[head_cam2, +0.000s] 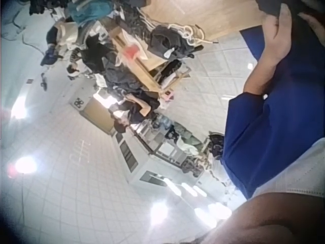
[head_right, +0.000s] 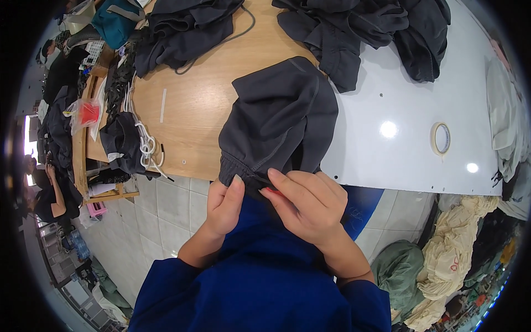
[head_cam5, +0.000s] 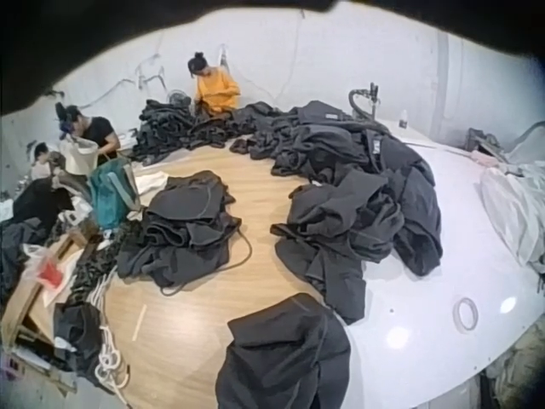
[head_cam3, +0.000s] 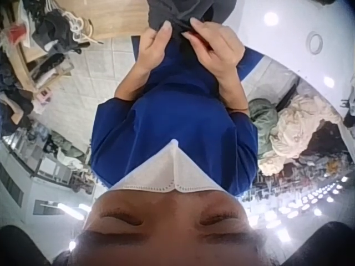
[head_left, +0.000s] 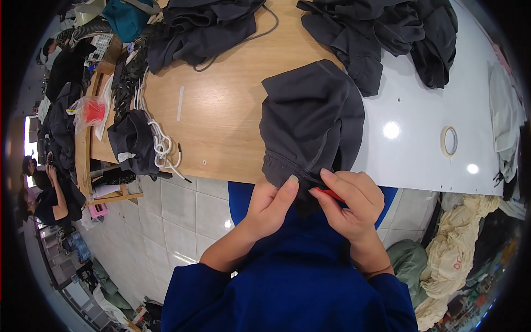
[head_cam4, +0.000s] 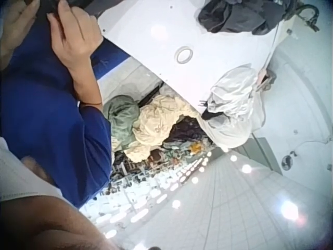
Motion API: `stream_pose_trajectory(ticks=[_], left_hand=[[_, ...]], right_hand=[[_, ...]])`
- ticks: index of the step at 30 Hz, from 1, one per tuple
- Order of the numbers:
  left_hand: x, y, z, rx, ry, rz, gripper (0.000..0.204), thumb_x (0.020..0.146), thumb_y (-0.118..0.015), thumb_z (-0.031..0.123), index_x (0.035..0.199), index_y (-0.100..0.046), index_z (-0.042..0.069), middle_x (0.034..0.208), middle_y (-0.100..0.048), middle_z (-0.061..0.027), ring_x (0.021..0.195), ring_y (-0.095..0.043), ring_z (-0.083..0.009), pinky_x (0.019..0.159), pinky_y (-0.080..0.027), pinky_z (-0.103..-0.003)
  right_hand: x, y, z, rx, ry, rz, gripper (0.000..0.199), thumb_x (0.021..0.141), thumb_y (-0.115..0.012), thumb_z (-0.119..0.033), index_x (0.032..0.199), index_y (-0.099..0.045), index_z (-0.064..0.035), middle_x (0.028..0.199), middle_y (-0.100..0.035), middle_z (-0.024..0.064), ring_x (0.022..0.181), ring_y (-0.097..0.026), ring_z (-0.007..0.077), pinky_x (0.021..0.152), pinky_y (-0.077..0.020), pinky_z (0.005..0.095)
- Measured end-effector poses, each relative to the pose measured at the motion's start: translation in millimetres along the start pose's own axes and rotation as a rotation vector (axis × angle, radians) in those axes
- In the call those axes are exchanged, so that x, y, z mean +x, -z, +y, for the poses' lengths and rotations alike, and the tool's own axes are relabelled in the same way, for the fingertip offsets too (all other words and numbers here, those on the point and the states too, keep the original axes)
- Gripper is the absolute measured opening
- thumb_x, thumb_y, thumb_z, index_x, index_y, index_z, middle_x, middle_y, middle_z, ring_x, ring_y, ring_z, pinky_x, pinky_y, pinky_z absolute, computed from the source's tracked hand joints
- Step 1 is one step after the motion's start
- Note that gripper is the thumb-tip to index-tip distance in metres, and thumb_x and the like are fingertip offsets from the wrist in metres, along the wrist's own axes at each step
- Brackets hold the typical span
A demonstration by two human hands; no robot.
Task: Trimming loose threads from the seams and waistband of grey shorts using small snips.
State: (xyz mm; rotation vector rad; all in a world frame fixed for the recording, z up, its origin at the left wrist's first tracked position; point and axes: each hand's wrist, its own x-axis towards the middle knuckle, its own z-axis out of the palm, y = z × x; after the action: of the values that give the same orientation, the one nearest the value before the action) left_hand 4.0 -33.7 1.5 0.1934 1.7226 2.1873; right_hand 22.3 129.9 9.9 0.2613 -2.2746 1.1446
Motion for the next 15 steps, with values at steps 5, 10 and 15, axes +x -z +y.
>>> stream_pose_trajectory(ticks=[5, 10, 15], left_hand=[[1, -1, 0, -0.021, 0.015, -0.002, 0.025, 0.097, -0.044, 0.019, 0.081, -0.054, 0.003, 0.067, -0.046, 0.0073, 0.061, -0.037, -0.0012, 0.053, -0.03, -0.019], [-2, 2, -5, -0.083, 0.061, 0.0, 0.022, 0.097, -0.044, 0.019, 0.087, -0.057, 0.003, 0.067, -0.045, 0.0081, 0.061, -0.035, -0.0002, 0.054, -0.028, -0.018], [-5, 11, -16, -0.396, 0.211, 0.168, 0.04, 0.094, -0.05, 0.016, 0.13, -0.04, 0.001, 0.118, -0.053, -0.0055, 0.104, -0.052, -0.0121, 0.089, -0.042, -0.027]], right_hand=[[0, 0, 1, -0.007, 0.016, 0.009, 0.034, 0.057, -0.08, -0.01, 0.09, -0.07, -0.0059, 0.072, -0.061, 0.0048, 0.052, -0.051, 0.0159, 0.045, -0.0377, 0.0235], [-2, 2, 1, 0.04, -0.027, -0.027, 0.032, 0.059, -0.078, -0.003, 0.09, -0.068, -0.0034, 0.074, -0.062, 0.0066, 0.056, -0.053, 0.0159, 0.049, -0.0404, 0.0233], [-11, 13, 8, 0.261, -0.378, 0.025, 0.033, 0.07, -0.072, 0.001, 0.101, -0.062, 0.0006, 0.081, -0.061, 0.0087, 0.066, -0.056, 0.0103, 0.059, -0.0429, 0.0189]])
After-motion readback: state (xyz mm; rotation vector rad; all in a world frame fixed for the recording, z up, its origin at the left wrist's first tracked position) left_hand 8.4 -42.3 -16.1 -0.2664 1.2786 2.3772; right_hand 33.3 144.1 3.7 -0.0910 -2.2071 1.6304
